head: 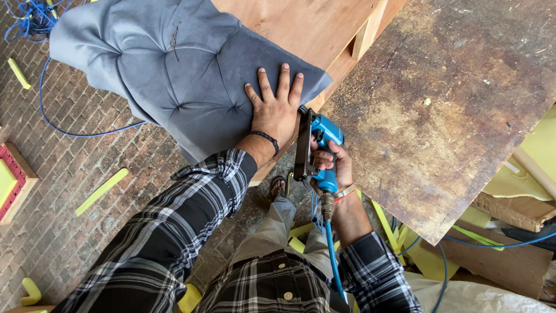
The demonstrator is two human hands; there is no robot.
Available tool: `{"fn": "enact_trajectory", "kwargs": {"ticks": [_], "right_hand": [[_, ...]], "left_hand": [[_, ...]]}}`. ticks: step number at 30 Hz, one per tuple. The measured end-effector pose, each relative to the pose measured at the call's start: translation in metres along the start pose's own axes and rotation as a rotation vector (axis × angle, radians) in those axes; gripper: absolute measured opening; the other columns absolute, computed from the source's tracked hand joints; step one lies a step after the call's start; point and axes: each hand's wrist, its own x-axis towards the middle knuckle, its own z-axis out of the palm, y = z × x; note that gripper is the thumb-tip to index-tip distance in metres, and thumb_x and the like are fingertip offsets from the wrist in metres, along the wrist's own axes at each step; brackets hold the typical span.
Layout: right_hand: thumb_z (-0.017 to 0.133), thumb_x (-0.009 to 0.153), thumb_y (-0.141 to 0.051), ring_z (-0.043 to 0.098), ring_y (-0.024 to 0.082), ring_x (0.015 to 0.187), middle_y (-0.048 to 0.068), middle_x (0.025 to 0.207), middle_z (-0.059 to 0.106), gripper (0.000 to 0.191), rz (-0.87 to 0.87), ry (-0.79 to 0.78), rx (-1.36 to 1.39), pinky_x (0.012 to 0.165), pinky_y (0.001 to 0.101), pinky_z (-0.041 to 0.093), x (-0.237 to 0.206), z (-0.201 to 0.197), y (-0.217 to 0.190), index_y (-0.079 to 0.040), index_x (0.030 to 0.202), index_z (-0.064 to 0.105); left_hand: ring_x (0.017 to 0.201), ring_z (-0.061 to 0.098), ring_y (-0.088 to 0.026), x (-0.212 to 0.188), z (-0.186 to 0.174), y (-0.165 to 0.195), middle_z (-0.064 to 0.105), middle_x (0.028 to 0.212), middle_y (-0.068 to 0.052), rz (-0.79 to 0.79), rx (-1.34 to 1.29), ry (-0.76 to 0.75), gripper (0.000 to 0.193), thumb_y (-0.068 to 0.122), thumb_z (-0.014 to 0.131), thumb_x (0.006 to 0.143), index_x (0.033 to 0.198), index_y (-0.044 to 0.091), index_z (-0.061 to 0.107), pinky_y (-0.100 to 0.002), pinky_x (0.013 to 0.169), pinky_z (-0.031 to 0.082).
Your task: The person staples gray fabric onto a yellow foam cushion using a pneumatic staple gun. They repeatedly pull the fabric taut, staple it to the wooden base, and trim excess fabric with scissors to create a tufted finish.
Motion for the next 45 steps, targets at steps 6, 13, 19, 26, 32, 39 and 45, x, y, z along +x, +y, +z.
{"fn": "enact_trajectory", "kwargs": {"ticks": [6,13,19,26,32,39,45], "right_hand": [[0.063,0.101,-0.027,0.051,0.003,0.053,-0.006,0.068,0.051,0.033,0.025,0.096,0.239,0.056,0.0198,0.052,0.018,-0.024,0.013,0.004,0.11,0.058],[0.067,0.101,-0.032,0.052,-0.001,0.054,-0.01,0.064,0.053,0.03,0.056,0.104,0.185,0.056,0.0169,0.051,0.009,-0.023,0.017,-0.007,0.09,0.055],[0.065,0.1,-0.026,0.053,0.001,0.053,-0.008,0.065,0.051,0.036,0.058,0.076,0.096,0.056,0.0201,0.054,-0.016,-0.018,0.025,0.006,0.117,0.058],[0.064,0.101,-0.026,0.054,0.003,0.054,-0.005,0.067,0.052,0.035,0.189,0.056,0.213,0.058,0.0209,0.055,-0.003,-0.03,0.053,0.005,0.117,0.058],[0.066,0.098,-0.024,0.054,0.004,0.051,-0.005,0.065,0.053,0.036,0.21,0.069,0.199,0.054,0.0218,0.056,-0.002,-0.026,0.052,0.005,0.119,0.059],[0.07,0.094,-0.026,0.06,0.012,0.05,0.001,0.065,0.06,0.04,-0.02,0.183,-0.512,0.056,0.0315,0.059,-0.046,0.053,0.016,0.006,0.116,0.06],[0.072,0.089,-0.022,0.064,0.026,0.069,0.014,0.083,0.065,0.045,-0.155,0.427,-1.947,0.065,0.0474,0.056,0.003,0.164,0.0,0.004,0.123,0.057]], "left_hand": [[0.143,0.019,-0.064,0.001,0.001,0.002,0.018,0.167,-0.018,-0.003,0.002,0.031,0.064,0.024,0.05,0.101,0.161,0.017,0.031,-0.086,0.103,0.022],[0.15,0.012,-0.052,-0.016,-0.028,-0.027,0.013,0.167,-0.021,0.168,-0.137,-0.17,0.094,0.032,0.067,0.082,0.161,0.007,0.022,-0.078,0.11,0.016],[0.152,0.015,-0.048,-0.058,-0.028,-0.031,0.014,0.167,-0.022,0.024,-0.084,-0.097,0.084,0.036,0.065,0.093,0.162,0.016,0.023,-0.075,0.113,0.02],[0.154,0.011,-0.051,-0.059,-0.02,-0.034,0.01,0.169,-0.026,0.065,-0.074,-0.041,0.091,0.029,0.067,0.089,0.165,0.01,0.02,-0.072,0.117,0.017],[0.155,-0.004,-0.046,-0.05,-0.02,-0.062,0.0,0.168,-0.022,0.089,-0.481,-0.237,0.106,0.026,0.072,0.074,0.161,0.011,0.015,-0.069,0.12,0.004],[0.159,0.01,-0.028,-0.118,-0.013,-0.109,0.025,0.169,-0.004,-0.02,-0.966,-0.252,0.055,0.026,0.058,0.097,0.15,0.02,0.049,-0.053,0.126,0.003],[0.12,0.071,-0.022,-0.156,-0.062,-0.088,0.075,0.128,-0.017,-0.376,-1.641,-0.033,0.04,0.024,0.066,0.099,0.135,0.007,0.066,-0.04,0.105,0.057]]}}
